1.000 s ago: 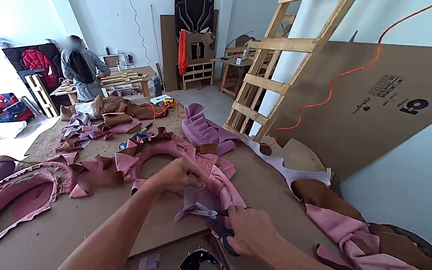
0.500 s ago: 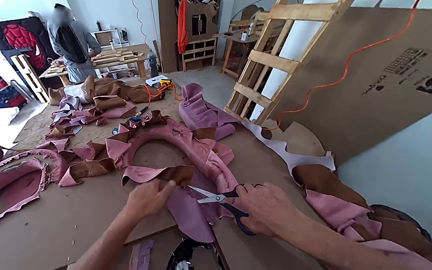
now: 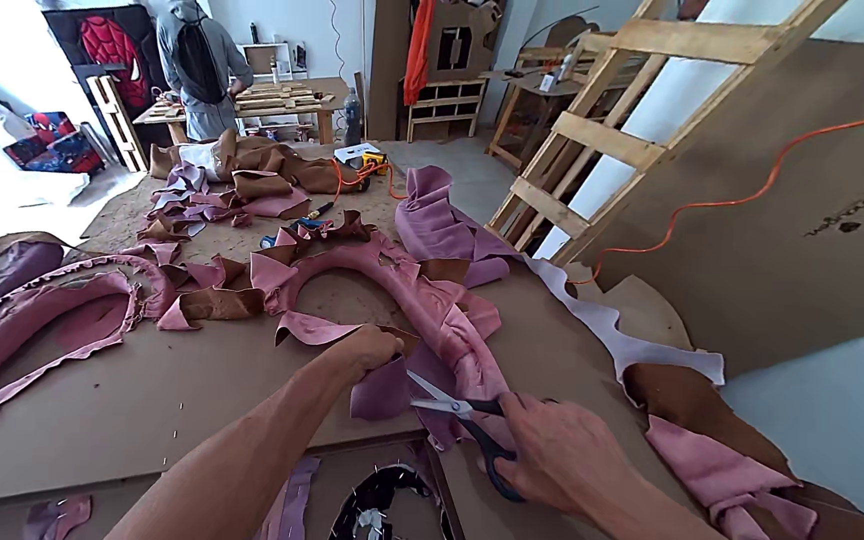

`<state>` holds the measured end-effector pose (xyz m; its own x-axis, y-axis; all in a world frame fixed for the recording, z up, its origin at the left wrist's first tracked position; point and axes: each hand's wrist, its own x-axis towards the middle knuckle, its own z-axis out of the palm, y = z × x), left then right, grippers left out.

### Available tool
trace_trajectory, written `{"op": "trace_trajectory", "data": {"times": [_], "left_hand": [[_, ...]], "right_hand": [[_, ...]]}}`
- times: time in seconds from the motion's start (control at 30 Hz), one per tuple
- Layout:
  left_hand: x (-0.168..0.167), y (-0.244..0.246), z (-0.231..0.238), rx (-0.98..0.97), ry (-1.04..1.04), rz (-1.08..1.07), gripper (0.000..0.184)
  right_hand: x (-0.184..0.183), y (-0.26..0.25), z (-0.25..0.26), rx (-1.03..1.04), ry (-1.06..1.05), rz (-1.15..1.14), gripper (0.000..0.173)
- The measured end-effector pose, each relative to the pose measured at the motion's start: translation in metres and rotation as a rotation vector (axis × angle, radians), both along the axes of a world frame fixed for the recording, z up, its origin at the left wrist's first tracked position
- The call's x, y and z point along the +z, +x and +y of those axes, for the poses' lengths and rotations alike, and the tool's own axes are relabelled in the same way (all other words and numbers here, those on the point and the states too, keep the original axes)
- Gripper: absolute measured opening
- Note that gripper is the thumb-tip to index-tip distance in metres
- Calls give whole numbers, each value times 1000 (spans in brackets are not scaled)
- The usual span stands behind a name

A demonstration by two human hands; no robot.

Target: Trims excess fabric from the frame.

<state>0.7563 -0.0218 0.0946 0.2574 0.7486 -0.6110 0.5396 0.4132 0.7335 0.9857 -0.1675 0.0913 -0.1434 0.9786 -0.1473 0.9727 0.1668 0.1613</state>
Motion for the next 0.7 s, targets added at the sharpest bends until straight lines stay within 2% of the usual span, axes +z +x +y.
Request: {"op": "trace_trajectory", "data": {"times": [0.07, 0.13, 0.23, 0.33, 0.5, 0.6, 0.7], "left_hand": [[3, -12, -12, -70, 44, 46, 34], [-4, -31, -28, -80, -31, -64, 37], [-24, -51, -46, 84, -174, -242, 35], [-28, -47, -45, 226, -238, -360, 39], [-8, -16, -47, 218, -208, -344, 40], [-15, -8, -63, 309, -190, -419, 40], [-31, -8, -77, 422, -216, -575, 40]], "right_hand": [[-8, 13, -19, 29, 144, -13, 66], [-11, 15, -23, 23, 174, -25, 65], [-10, 5, -10, -6, 70, -16, 62], [-6, -9, 9, 0, -25, -37, 60], [2, -34, 40, -3, -137, -57, 60], [7, -48, 56, -13, -221, -60, 65], [11, -53, 64, -7, -327, -67, 60]]}}
